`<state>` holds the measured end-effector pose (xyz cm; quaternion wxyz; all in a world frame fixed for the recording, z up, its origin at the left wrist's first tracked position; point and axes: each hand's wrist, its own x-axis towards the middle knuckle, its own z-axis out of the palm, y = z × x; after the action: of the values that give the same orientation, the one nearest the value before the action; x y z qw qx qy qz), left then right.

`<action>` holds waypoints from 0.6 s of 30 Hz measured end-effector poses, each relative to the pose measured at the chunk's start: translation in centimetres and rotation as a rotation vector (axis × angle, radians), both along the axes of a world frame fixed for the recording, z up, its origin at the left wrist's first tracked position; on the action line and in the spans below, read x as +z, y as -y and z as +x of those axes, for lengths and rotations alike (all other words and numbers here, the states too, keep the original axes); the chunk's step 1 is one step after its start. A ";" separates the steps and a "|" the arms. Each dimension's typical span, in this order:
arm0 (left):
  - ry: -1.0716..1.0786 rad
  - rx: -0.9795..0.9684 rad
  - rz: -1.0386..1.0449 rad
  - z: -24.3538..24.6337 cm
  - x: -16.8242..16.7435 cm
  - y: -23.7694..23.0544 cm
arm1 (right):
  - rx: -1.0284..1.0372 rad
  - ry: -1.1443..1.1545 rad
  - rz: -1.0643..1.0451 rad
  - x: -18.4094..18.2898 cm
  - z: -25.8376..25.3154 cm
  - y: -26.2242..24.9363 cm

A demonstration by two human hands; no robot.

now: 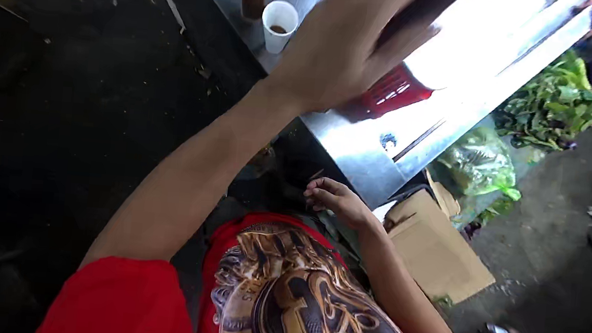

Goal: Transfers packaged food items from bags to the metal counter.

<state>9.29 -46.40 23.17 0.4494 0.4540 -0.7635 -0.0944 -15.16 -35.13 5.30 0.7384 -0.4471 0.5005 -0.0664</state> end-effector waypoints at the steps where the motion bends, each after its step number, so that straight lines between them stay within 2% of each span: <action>1: 0.018 -0.046 0.125 3.0 -4.7 -1.4 | -0.105 -0.032 0.017 -1.0 1.2 -1.0; 3: 0.019 0.050 0.522 8.9 -16.1 -3.8 | -0.311 -0.123 0.054 -2.8 4.0 -2.6; 5: -0.021 0.217 1.001 12.8 -26.4 -7.1 | -0.388 -0.224 0.090 -5.6 6.8 -3.5; 6: -0.062 0.255 1.148 13.8 -30.6 -8.8 | -0.378 -0.265 0.105 -7.6 8.1 -3.3; 8: -0.112 0.238 1.319 14.1 -36.5 -12.2 | -0.316 -0.353 0.123 -13.0 10.9 -1.7; 10: -0.148 0.134 1.443 13.1 -40.4 -15.5 | -0.212 -0.474 0.115 -19.1 13.2 0.1; 13: -0.178 0.093 1.523 11.8 -43.3 -17.3 | 0.086 -0.690 -0.030 -28.3 14.7 4.8; 16: -0.132 0.095 1.430 10.3 -44.5 -16.9 | 0.151 -0.781 -0.153 -34.8 15.5 8.5; 18: -0.067 -0.067 1.297 9.0 -45.2 -14.7 | 0.136 -0.789 -0.131 -37.5 16.0 10.0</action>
<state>18.33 -31.69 -22.06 0.1042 0.6059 -0.5508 -0.5644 0.88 -45.09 -32.17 0.4623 -0.5165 0.7094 0.1274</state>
